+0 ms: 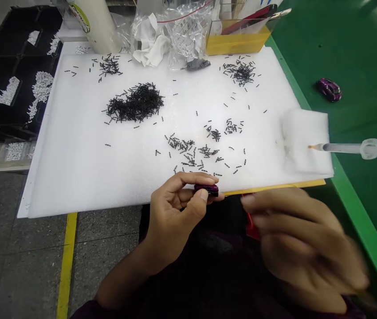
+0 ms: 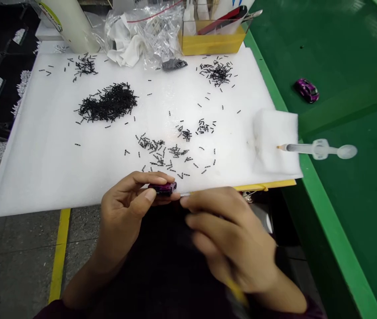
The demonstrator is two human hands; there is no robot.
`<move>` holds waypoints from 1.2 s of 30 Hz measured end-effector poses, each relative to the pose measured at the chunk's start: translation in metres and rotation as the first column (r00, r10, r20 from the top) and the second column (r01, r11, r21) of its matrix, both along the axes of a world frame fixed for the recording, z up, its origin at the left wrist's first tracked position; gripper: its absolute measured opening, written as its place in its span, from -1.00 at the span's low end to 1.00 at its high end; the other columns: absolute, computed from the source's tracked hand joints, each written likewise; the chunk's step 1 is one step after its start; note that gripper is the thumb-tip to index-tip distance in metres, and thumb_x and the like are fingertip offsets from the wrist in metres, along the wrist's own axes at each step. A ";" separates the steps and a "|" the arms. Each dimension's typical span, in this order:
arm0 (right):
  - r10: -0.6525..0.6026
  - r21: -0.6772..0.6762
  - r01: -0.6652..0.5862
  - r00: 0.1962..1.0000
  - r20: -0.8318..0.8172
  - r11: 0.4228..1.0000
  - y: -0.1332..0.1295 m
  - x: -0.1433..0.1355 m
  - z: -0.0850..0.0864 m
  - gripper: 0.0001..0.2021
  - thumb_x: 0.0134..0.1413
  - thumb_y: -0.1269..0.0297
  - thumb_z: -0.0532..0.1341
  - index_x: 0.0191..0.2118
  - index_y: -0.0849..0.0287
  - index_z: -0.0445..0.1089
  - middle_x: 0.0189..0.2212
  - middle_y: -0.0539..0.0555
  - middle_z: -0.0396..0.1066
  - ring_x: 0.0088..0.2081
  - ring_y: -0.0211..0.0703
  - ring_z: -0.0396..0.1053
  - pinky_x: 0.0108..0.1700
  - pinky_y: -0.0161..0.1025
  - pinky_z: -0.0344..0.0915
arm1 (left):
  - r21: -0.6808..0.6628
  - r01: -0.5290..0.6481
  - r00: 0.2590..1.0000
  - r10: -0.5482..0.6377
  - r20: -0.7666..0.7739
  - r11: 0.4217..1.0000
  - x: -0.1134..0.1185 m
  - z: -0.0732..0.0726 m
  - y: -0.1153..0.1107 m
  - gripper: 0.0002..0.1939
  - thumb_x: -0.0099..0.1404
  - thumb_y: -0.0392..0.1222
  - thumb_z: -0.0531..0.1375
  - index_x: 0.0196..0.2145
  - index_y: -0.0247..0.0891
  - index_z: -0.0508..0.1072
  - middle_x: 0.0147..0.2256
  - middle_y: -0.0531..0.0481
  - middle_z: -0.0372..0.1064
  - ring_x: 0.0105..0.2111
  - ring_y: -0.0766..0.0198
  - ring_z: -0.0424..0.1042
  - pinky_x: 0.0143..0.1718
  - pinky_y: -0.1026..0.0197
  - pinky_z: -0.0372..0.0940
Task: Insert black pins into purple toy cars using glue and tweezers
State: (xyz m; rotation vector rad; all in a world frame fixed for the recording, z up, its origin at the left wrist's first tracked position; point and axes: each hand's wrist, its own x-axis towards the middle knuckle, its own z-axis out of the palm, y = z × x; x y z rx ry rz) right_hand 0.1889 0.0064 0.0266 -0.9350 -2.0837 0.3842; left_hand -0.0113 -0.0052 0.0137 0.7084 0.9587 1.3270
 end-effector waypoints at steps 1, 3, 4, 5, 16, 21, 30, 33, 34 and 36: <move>0.011 0.055 -0.012 1.000 0.011 0.998 0.006 -0.006 0.001 -0.89 0.46 0.34 0.26 -0.07 0.11 0.57 -0.13 0.15 0.67 -0.18 -0.09 0.65 -0.17 -0.13 0.66 | -0.003 0.004 1.000 -0.004 -0.017 1.000 0.000 0.001 0.000 -0.94 0.49 -0.21 0.38 -0.14 -0.13 0.70 -0.07 0.02 0.69 -0.17 0.26 0.73 -0.06 0.30 0.63; 0.015 0.148 -0.018 1.000 0.020 0.989 0.014 -0.016 0.000 -0.76 0.31 0.52 0.38 0.03 0.15 0.58 -0.05 0.17 0.68 -0.17 -0.11 0.64 -0.19 -0.17 0.65 | 0.010 0.020 0.998 -0.019 -0.052 1.000 0.000 0.002 0.000 -0.94 0.49 -0.20 0.37 -0.12 -0.13 0.70 -0.08 0.00 0.70 -0.18 0.25 0.72 -0.10 0.31 0.62; 0.012 0.173 -0.015 1.000 0.017 0.985 0.017 -0.019 -0.003 -0.71 0.28 0.56 0.38 0.06 0.15 0.58 -0.03 0.18 0.68 -0.16 -0.10 0.64 -0.20 -0.16 0.66 | 0.019 0.025 0.997 -0.024 -0.070 1.000 0.000 0.003 0.001 -0.93 0.50 -0.20 0.37 -0.11 -0.14 0.70 -0.08 -0.03 0.70 -0.20 0.23 0.71 -0.13 0.29 0.63; 0.015 0.184 -0.017 1.000 0.013 0.983 0.018 -0.020 -0.006 -0.68 0.27 0.58 0.38 0.08 0.14 0.58 0.01 0.17 0.68 -0.14 -0.07 0.65 -0.19 -0.14 0.68 | 0.024 0.028 0.996 -0.026 -0.089 0.999 0.000 0.003 0.001 -0.92 0.50 -0.20 0.36 -0.11 -0.15 0.69 -0.08 -0.05 0.70 -0.21 0.22 0.71 -0.15 0.27 0.63; 0.049 0.177 -0.046 0.999 -0.012 0.983 0.026 -0.010 -0.011 -0.63 0.23 0.62 0.37 0.10 0.17 0.57 -0.07 0.22 0.69 -0.18 -0.05 0.68 -0.24 -0.16 0.70 | 0.093 0.185 0.980 -0.176 -0.097 0.978 -0.004 -0.009 0.001 -0.67 0.53 -0.22 0.34 0.19 -0.03 0.57 0.27 -0.08 0.54 0.06 0.14 0.68 0.10 0.19 0.58; 0.027 0.108 -0.021 0.998 -0.056 0.994 0.029 -0.010 -0.001 -0.63 0.26 0.58 0.38 0.11 0.08 0.55 -0.10 0.13 0.69 -0.18 -0.09 0.70 -0.22 -0.21 0.69 | 0.156 0.176 0.958 -0.133 -0.254 0.972 -0.003 -0.003 0.010 -0.78 0.57 -0.23 0.29 0.09 -0.02 0.66 -0.04 0.05 0.72 -0.20 0.26 0.75 -0.05 0.28 0.63; 0.018 0.203 0.016 0.986 -0.165 0.979 0.022 -0.008 -0.007 -0.55 0.29 0.55 0.38 0.25 0.15 0.56 -0.11 0.13 0.68 -0.23 -0.15 0.65 -0.29 -0.26 0.63 | 0.079 0.191 0.930 -0.154 -0.333 0.978 -0.002 0.026 0.011 -0.87 0.53 -0.11 0.34 -0.02 -0.10 0.68 -0.20 0.07 0.75 -0.48 0.23 0.71 -0.34 0.30 0.65; 0.003 0.114 0.022 0.977 -0.214 0.993 0.020 -0.009 -0.015 -0.55 0.30 0.55 0.38 0.25 0.11 0.56 -0.06 0.13 0.67 -0.16 -0.13 0.64 -0.19 -0.24 0.64 | 0.092 0.178 0.923 -0.134 -0.360 0.980 0.001 0.024 0.009 -0.86 0.54 -0.12 0.35 0.00 -0.05 0.67 -0.30 0.15 0.73 -0.47 0.25 0.72 -0.31 0.34 0.63; 0.000 0.076 0.019 0.970 -0.242 0.997 0.020 -0.009 -0.018 -0.54 0.30 0.54 0.38 0.25 0.08 0.56 -0.04 0.12 0.66 -0.13 -0.13 0.64 -0.17 -0.23 0.64 | 0.095 0.175 0.919 -0.128 -0.373 0.980 0.002 0.023 0.008 -0.85 0.54 -0.12 0.35 0.01 -0.04 0.67 -0.35 0.17 0.72 -0.46 0.24 0.73 -0.29 0.33 0.64; 0.001 0.036 0.011 0.947 -0.321 0.999 0.019 -0.010 -0.020 -0.49 0.29 0.54 0.39 0.29 0.06 0.53 -0.02 0.12 0.66 -0.10 -0.12 0.64 -0.14 -0.23 0.64 | 0.097 0.165 0.913 -0.115 -0.392 0.981 0.002 0.022 0.006 -0.85 0.54 -0.11 0.35 0.02 -0.04 0.68 -0.39 0.18 0.71 -0.46 0.22 0.73 -0.24 0.30 0.65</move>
